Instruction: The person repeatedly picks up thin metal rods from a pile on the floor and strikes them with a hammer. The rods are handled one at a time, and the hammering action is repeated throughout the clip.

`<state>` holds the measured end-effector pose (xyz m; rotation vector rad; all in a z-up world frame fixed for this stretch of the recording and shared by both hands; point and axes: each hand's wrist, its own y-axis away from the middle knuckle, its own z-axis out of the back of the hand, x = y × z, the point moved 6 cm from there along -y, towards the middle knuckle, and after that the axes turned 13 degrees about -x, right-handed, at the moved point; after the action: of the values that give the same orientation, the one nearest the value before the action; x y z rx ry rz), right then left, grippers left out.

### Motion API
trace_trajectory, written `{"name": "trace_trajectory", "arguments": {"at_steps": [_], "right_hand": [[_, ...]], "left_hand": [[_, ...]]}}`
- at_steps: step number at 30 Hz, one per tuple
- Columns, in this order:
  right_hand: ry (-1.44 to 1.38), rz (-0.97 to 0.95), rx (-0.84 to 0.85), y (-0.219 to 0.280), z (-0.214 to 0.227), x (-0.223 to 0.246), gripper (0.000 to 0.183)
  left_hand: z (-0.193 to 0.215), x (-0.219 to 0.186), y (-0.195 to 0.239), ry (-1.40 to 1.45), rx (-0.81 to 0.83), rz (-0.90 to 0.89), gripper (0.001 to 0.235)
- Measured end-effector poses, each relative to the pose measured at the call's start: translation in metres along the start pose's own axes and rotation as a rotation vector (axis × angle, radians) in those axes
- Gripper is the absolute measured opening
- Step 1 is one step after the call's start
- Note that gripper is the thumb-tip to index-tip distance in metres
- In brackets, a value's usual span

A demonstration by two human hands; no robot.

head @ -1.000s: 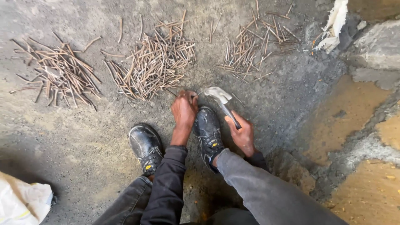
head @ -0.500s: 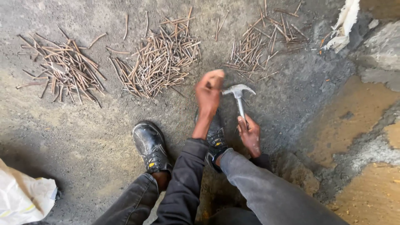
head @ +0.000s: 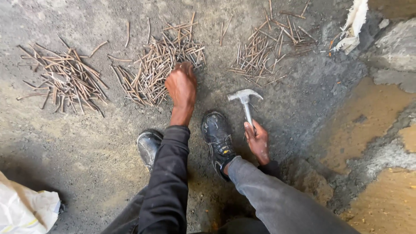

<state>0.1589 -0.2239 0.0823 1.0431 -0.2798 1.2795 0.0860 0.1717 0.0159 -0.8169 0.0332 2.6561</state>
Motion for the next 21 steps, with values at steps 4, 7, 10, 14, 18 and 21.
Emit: {"name": "trace_trajectory", "arguments": {"at_steps": [4, 7, 10, 14, 18, 21], "right_hand": [[0.008, 0.009, 0.015, 0.001, -0.001, 0.006, 0.038], [0.014, 0.007, 0.000, -0.001, -0.001, 0.006, 0.039], [-0.001, 0.026, 0.010, 0.000, -0.001, 0.011, 0.038], [0.006, -0.006, 0.020, 0.005, -0.001, 0.014, 0.036], [-0.036, -0.090, 0.084, 0.010, -0.001, 0.024, 0.040], [-0.150, -0.266, 0.170, 0.013, -0.008, 0.037, 0.058]], "left_hand": [[0.022, -0.007, -0.002, 0.085, -0.041, -0.015, 0.015], [0.053, -0.034, 0.008, 0.218, -0.040, -0.044, 0.016], [0.051, -0.059, 0.040, 0.191, 0.122, -0.060, 0.022], [-0.006, -0.054, 0.091, 0.096, 0.452, -0.064, 0.024], [0.041, -0.046, 0.086, 0.134, 0.514, 0.124, 0.037], [0.045, -0.012, 0.091, 0.098, 0.492, 0.215, 0.027]]}}
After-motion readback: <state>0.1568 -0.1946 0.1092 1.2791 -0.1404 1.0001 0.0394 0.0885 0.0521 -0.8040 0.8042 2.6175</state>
